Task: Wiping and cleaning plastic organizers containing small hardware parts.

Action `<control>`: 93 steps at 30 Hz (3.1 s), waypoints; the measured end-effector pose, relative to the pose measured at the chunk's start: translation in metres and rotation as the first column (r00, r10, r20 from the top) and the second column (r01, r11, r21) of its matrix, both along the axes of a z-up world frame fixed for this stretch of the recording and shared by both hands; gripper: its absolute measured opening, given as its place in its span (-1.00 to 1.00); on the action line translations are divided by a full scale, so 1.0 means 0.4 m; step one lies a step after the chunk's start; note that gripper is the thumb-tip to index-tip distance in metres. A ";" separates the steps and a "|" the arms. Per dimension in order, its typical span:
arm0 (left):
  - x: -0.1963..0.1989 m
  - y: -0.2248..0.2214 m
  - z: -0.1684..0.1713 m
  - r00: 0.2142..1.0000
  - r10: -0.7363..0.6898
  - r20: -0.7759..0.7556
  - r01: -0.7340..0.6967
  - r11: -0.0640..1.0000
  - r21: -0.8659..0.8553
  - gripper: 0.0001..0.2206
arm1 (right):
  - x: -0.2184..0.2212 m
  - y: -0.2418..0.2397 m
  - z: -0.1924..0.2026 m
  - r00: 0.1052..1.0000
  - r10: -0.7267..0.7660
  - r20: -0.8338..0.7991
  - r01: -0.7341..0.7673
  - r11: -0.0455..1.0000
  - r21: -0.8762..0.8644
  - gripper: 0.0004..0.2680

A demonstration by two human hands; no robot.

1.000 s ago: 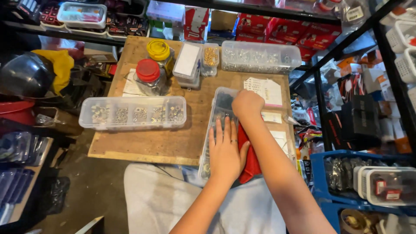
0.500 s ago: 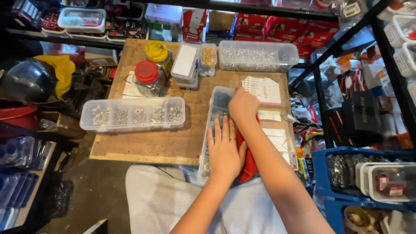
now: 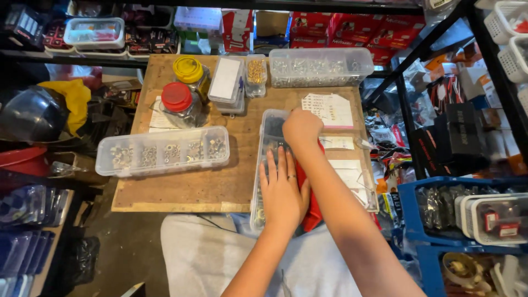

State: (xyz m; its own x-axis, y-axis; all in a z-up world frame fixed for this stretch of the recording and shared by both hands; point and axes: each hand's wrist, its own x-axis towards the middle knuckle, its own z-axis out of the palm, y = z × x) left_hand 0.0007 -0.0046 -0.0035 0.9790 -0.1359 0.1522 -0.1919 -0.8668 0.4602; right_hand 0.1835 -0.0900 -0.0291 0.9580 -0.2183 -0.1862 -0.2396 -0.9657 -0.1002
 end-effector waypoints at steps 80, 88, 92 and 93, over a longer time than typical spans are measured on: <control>-0.020 0.202 0.031 0.936 -0.351 0.041 0.348 0.936 0.061 -0.23 | -0.521 0.051 -0.115 0.782 -0.230 0.579 -0.182 0.805 0.565 -0.68; -0.023 0.203 0.031 0.926 -0.372 0.068 0.366 0.927 0.086 -0.27 | -0.426 -0.029 -0.072 0.855 -0.311 0.415 -0.119 0.662 0.740 -0.67; -0.027 0.205 0.034 0.928 -0.363 0.077 0.360 0.931 0.056 -0.29 | -0.433 -0.049 -0.132 0.884 -0.311 0.349 -0.048 0.682 0.730 -0.69; -0.026 0.205 0.032 0.930 -0.359 0.072 0.357 0.933 0.047 -0.30 | -0.452 -0.038 -0.146 0.892 -0.246 0.380 -0.079 0.743 0.665 -0.73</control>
